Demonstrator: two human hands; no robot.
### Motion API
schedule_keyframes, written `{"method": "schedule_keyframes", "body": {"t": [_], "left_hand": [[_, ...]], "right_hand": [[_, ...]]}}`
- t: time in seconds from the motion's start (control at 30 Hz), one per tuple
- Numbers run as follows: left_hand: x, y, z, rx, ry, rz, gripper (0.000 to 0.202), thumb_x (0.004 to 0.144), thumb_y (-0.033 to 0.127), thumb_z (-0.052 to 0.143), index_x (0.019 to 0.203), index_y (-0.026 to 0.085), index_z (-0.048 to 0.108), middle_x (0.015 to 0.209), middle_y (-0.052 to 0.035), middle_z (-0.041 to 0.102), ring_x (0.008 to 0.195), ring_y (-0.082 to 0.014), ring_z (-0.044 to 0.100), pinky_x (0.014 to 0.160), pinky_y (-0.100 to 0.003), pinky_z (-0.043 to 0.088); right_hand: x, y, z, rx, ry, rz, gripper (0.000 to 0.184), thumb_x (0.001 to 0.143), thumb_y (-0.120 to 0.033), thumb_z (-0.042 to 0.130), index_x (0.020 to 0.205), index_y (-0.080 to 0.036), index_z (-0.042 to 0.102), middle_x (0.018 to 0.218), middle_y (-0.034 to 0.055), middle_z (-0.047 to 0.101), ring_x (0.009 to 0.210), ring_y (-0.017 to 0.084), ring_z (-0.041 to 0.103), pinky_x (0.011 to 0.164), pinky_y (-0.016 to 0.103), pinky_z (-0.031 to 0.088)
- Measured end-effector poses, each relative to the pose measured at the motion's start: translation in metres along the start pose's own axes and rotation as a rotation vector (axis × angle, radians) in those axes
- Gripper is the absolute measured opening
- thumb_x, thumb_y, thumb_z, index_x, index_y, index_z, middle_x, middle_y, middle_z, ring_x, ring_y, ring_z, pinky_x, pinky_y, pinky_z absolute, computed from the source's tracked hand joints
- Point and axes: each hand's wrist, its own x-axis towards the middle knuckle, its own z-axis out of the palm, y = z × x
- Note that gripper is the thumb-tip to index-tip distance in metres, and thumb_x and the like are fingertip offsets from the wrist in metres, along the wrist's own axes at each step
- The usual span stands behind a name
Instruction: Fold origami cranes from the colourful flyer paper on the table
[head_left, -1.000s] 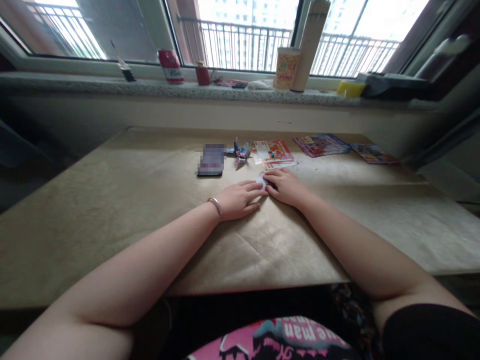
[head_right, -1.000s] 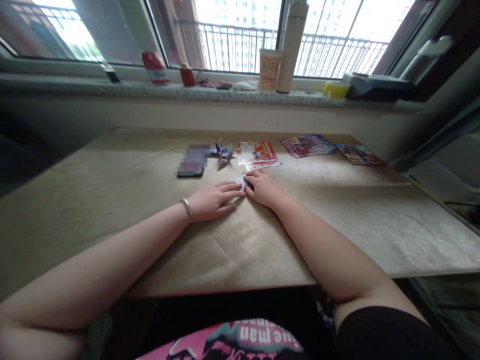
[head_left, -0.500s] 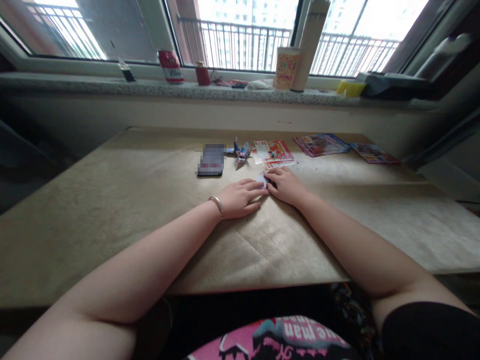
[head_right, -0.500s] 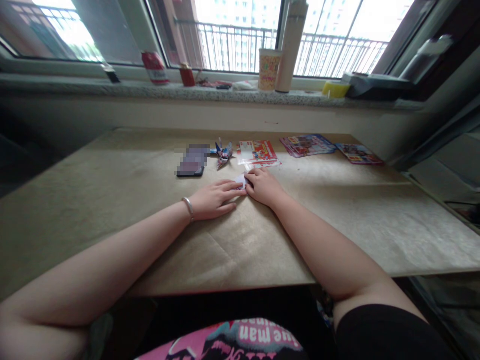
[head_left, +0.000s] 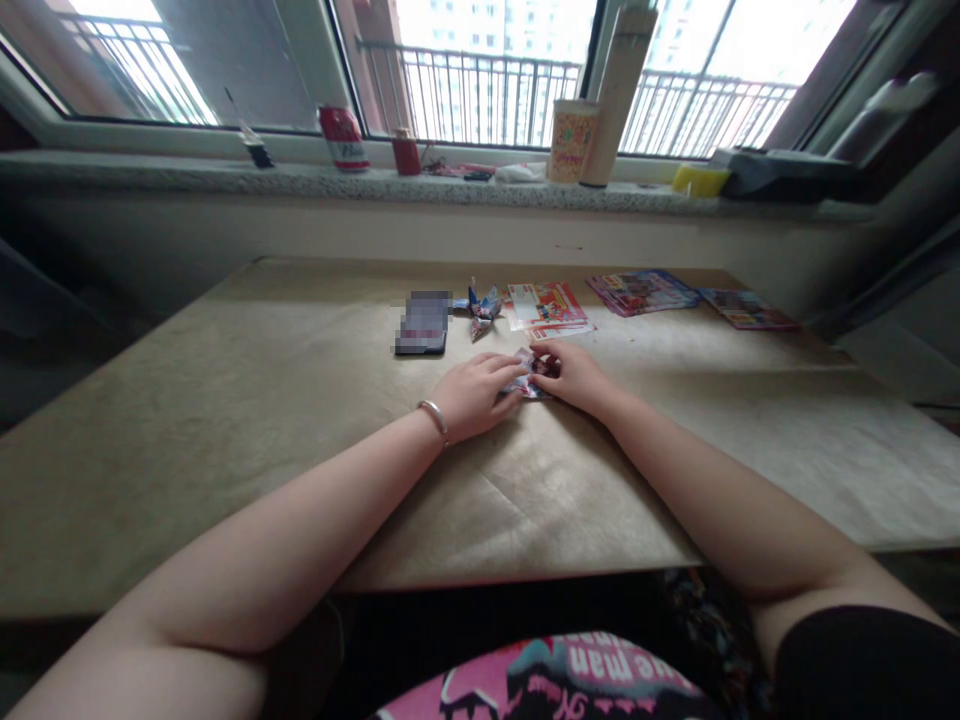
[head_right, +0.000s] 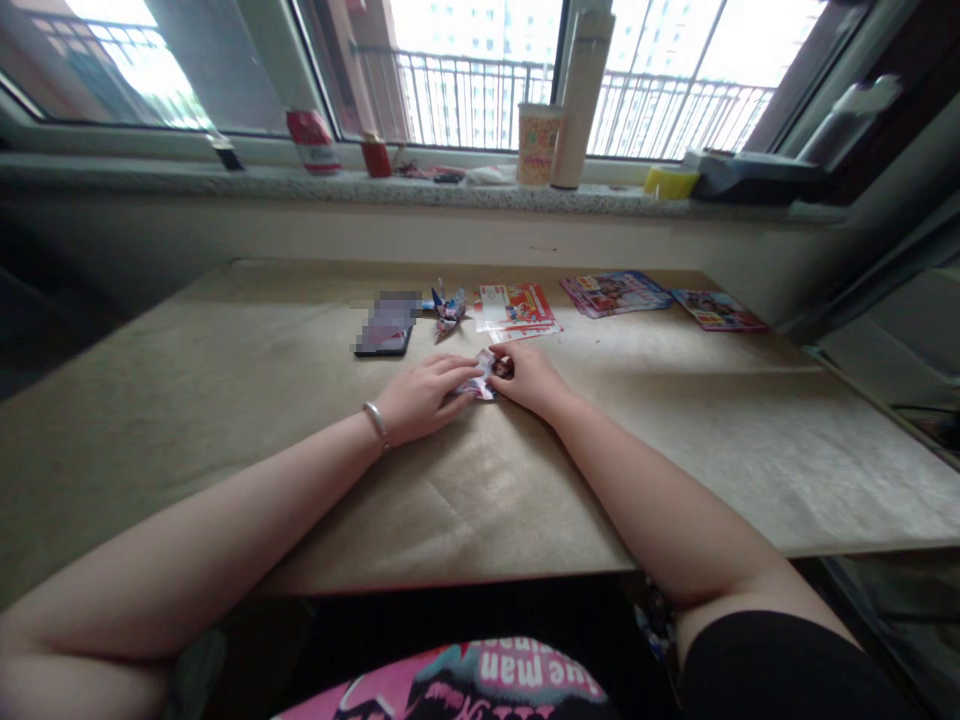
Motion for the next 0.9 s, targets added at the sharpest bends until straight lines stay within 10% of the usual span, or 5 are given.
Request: {"method": "schedule_keyframes", "body": {"t": [0.17,0.5,0.73,0.9], "left_hand": [[0.001,0.000,0.004,0.120,-0.026,-0.289,0.049,0.091,0.042,0.048,0.130,0.013,0.056,0.135,-0.0150,0.058,0.126,-0.0329,0.050,0.107,-0.050,0.039],[0.000,-0.004,0.012,0.015,-0.124,-0.254,0.057,0.092,0.047,0.043,0.141,0.017,0.043,0.149,-0.0143,0.044,0.138,-0.0318,0.038,0.115,-0.051,0.027],[0.001,-0.001,0.007,-0.013,-0.156,-0.259,0.062,0.090,0.044,0.047,0.144,0.013,0.040,0.150,-0.0161,0.042,0.140,-0.0319,0.036,0.116,-0.052,0.026],[0.002,-0.002,-0.002,0.011,0.011,-0.216,0.040,0.093,0.034,0.044,0.126,0.018,0.058,0.123,-0.0112,0.066,0.118,-0.0264,0.058,0.109,-0.049,0.037]], "right_hand": [[-0.002,-0.012,0.005,-0.022,-0.033,-0.012,0.044,0.075,-0.024,0.069,0.118,-0.015,0.065,0.105,0.0079,0.072,0.089,0.019,0.064,0.087,0.034,0.049],[-0.006,-0.017,0.006,-0.282,-0.012,-0.017,0.037,0.082,-0.040,0.064,0.111,-0.018,0.071,0.126,0.0124,0.063,0.123,0.031,0.047,0.103,0.046,0.040],[-0.001,-0.014,0.007,-0.054,0.042,0.018,0.013,0.077,-0.022,0.066,0.089,-0.018,0.071,0.099,0.0075,0.072,0.100,0.023,0.062,0.096,0.039,0.045],[-0.003,-0.022,0.001,0.215,0.112,0.072,0.014,0.082,-0.031,0.061,0.087,-0.021,0.070,0.086,0.0015,0.073,0.084,0.017,0.065,0.082,0.032,0.051]]}}
